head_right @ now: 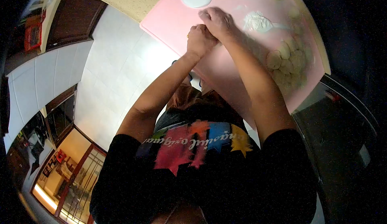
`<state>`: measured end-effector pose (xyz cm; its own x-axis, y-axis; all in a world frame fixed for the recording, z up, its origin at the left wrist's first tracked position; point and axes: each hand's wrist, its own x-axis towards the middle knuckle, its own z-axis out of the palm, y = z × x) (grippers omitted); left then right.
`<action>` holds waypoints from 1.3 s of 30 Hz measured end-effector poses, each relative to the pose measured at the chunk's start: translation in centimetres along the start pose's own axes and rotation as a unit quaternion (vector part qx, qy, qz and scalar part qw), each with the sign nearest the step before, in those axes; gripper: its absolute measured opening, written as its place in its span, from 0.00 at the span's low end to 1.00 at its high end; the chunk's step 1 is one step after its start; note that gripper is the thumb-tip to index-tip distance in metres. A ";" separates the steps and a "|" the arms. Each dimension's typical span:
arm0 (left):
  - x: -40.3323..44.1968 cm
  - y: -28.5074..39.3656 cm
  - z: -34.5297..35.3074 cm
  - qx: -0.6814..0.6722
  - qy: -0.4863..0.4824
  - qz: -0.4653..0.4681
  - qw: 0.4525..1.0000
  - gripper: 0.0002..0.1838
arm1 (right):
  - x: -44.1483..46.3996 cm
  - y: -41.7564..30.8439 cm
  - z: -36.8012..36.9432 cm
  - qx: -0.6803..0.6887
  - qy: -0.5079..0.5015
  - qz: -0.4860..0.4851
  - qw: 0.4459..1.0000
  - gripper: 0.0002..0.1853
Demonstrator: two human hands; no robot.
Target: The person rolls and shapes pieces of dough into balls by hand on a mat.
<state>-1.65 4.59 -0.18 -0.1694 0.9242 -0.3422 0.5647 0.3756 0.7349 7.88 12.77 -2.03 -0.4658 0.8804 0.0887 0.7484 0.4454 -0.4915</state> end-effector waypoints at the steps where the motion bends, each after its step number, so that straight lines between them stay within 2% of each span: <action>1: -1.1 0.4 0.2 -0.002 0.000 0.001 1.000 0.22 | -0.8 -0.1 -0.3 0.241 -0.062 0.160 0.955 0.20; 2: -3.0 0.6 0.5 -0.023 0.033 -0.001 0.999 0.25 | -1.4 -0.2 -0.5 0.461 -0.118 0.306 0.825 0.22; 3: -4.6 0.9 0.6 -0.042 0.066 -0.003 0.997 0.27 | -3.8 -0.1 1.1 0.278 -0.032 0.152 0.948 0.17; 4: -5.7 0.4 0.9 -0.042 0.066 -0.003 0.997 0.27 | -6.3 0.1 2.8 0.024 0.107 0.049 0.993 0.19; 6: -7.4 -1.3 1.6 -0.026 0.074 0.113 0.990 0.32 | -8.5 -0.3 3.0 0.054 0.169 0.010 0.984 0.16; 7: -7.4 -1.8 1.8 0.001 0.068 0.106 0.992 0.30 | -8.9 -0.7 3.1 -0.021 0.162 0.008 0.987 0.13; 8: -6.8 -2.6 1.6 0.003 0.069 0.104 0.992 0.30 | -8.0 -0.5 3.1 -0.018 0.161 0.008 0.987 0.13; 10: -5.1 -3.0 -0.4 -0.095 0.001 0.021 0.995 0.37 | -5.1 -0.4 1.8 -0.072 0.123 -0.054 0.988 0.12; 11: -4.2 -2.6 -0.9 -0.073 0.051 0.020 0.996 0.34 | -3.7 -0.3 1.5 -0.069 0.123 -0.065 0.988 0.11; 12: -3.0 -1.5 -1.8 -0.073 0.053 0.021 0.996 0.34 | -2.6 0.3 1.8 -0.069 0.124 -0.067 0.988 0.11; 14: -1.0 0.2 -3.2 -0.020 -0.030 0.033 0.999 0.26 | -0.9 1.5 2.3 -0.063 0.042 -0.064 0.995 0.10; 15: -0.7 -0.1 -2.3 -0.026 0.030 0.043 0.998 0.19 | -0.2 1.6 2.2 -0.038 0.048 -0.088 0.994 0.13; 16: -0.2 -0.6 -1.2 -0.026 0.030 0.044 0.998 0.19 | 0.2 0.9 1.3 -0.038 0.049 -0.088 0.994 0.13; 18: 0.5 -1.2 0.6 0.013 -0.012 -0.002 1.000 0.23 | 0.7 -0.3 -0.1 0.026 -0.045 -0.001 0.999 0.15; 20: -2.7 0.0 0.3 -0.007 0.022 -0.009 1.000 0.26 | -1.1 0.6 1.4 0.078 -0.054 0.027 0.995 0.19; 22: -5.5 0.4 0.5 -0.027 0.057 -0.015 0.998 0.29 | -4.6 -1.2 1.3 0.160 0.009 0.196 0.967 0.17; 24: -7.3 -1.6 1.8 0.012 0.081 0.122 0.989 0.31 | -8.5 -0.6 3.2 0.095 0.148 0.068 0.982 0.15; 25: -7.6 -1.9 1.7 0.005 0.071 0.130 0.989 0.32 | -8.9 -0.6 3.3 0.022 0.175 0.001 0.984 0.14; 26: -6.9 -2.4 1.4 0.007 0.074 0.129 0.989 0.32 | -8.2 -0.2 3.6 0.024 0.174 0.000 0.984 0.14; 28: -6.1 -2.6 -0.4 0.001 -0.003 0.110 0.994 0.36 | -6.5 -0.7 2.1 -0.059 0.137 -0.055 0.987 0.13; 29: -5.7 -2.0 -1.3 -0.064 0.031 0.047 0.996 0.34 | -5.2 -0.7 1.7 -0.082 0.125 -0.063 0.987 0.12; 30: -4.5 -1.6 -2.0 -0.064 0.034 0.048 0.996 0.34 | -3.9 -0.1 1.9 -0.082 0.127 -0.066 0.986 0.12; 32: -2.0 -1.2 -2.8 -0.048 -0.016 0.060 0.997 0.28 | -1.9 1.0 2.5 -0.097 0.087 -0.102 0.986 0.12; 33: -1.7 -0.4 -3.0 -0.021 0.032 0.069 0.997 0.23 | -1.0 1.3 2.6 -0.097 0.087 -0.101 0.986 0.12; 35: 0.7 -1.4 -0.6 0.027 -0.001 0.034 0.999 0.24 | 0.3 1.6 2.3 -0.050 0.006 -0.089 0.995 0.13; 36: 1.5 -1.8 0.2 0.075 -0.032 0.000 0.997 0.25 | 0.2 1.5 2.0 -0.051 0.008 -0.087 0.995 0.13; 37: -0.1 -0.2 -1.3 -0.017 -0.033 -0.027 0.999 0.25 | 0.2 1.4 1.7 0.027 -0.023 -0.037 0.999 0.14; 38: -1.7 0.3 -1.1 -0.018 -0.033 -0.027 0.999 0.25 | 0.0 1.2 1.6 0.107 -0.056 0.014 0.993 0.16; 39: -3.1 0.9 -0.7 -0.023 0.016 -0.021 0.999 0.26 | -1.0 0.6 1.4 0.262 -0.134 0.120 0.948 0.17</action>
<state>-1.21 2.09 1.93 -0.2178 0.9094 -0.3543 0.5199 0.4153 0.7465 8.13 11.97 -3.60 -0.4673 0.8423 -0.2687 0.5431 0.0337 -0.8390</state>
